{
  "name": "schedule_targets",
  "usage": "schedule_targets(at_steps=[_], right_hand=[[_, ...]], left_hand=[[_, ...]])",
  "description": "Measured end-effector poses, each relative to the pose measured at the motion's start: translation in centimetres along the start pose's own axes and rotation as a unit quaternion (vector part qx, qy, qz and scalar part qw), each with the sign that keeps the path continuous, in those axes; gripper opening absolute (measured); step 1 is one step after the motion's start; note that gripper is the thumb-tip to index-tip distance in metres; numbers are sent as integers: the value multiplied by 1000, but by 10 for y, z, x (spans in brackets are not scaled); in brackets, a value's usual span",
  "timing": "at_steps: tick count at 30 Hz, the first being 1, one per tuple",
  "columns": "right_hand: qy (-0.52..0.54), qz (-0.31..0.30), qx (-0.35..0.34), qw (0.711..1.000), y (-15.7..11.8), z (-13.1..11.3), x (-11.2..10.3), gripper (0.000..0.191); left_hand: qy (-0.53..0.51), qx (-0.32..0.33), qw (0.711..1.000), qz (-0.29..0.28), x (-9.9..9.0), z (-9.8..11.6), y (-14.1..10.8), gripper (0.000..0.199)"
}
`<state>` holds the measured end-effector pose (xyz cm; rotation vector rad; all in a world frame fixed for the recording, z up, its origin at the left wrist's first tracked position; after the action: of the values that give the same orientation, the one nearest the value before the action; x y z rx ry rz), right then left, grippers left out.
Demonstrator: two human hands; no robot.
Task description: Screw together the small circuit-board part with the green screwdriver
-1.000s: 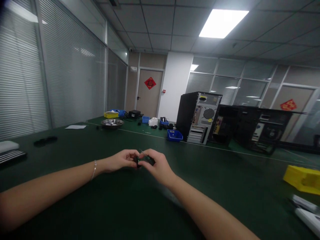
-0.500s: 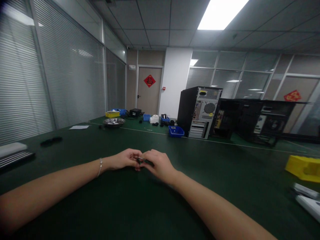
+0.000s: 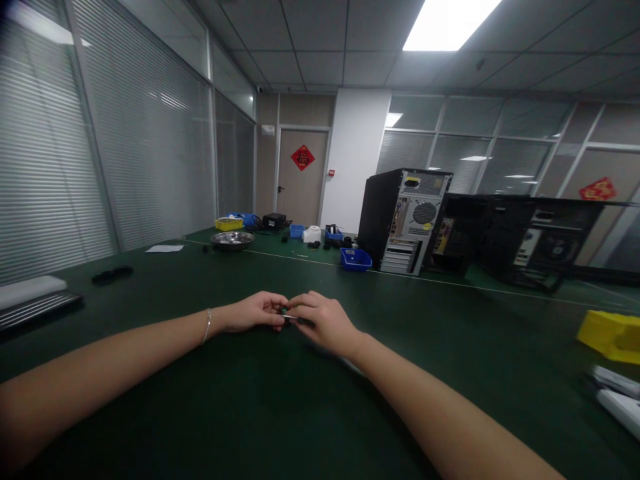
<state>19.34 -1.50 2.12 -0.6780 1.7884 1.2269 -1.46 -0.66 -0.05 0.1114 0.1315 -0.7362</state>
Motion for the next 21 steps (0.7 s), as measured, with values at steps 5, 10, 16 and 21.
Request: schedule_targets(at_steps=[5, 10, 16, 21], right_hand=[[-26, 7, 20, 999, -3, 0, 5, 30], [33, 116, 68, 990, -7, 14, 18, 31], [58, 108, 105, 987, -8, 26, 24, 19], [64, 72, 103, 990, -8, 22, 23, 17]], left_hand=[[-3, 14, 1000, 20, 1, -1, 0, 28], [-113, 55, 973, 195, -23, -3, 10, 37], [-155, 93, 843, 507, -112, -12, -14, 17], [-169, 144, 730, 647, -166, -24, -59, 29]])
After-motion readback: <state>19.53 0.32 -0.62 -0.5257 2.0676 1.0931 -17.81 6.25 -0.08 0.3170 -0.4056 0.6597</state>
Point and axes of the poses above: each hand's wrist, its own y-axis towards the middle knuckle, its own x-axis out of the palm, z = x × y, the point moved 1 cm from there along y, towards the middle knuckle, and after that the axes turned 1 degree about y, right-handed, at the moved point
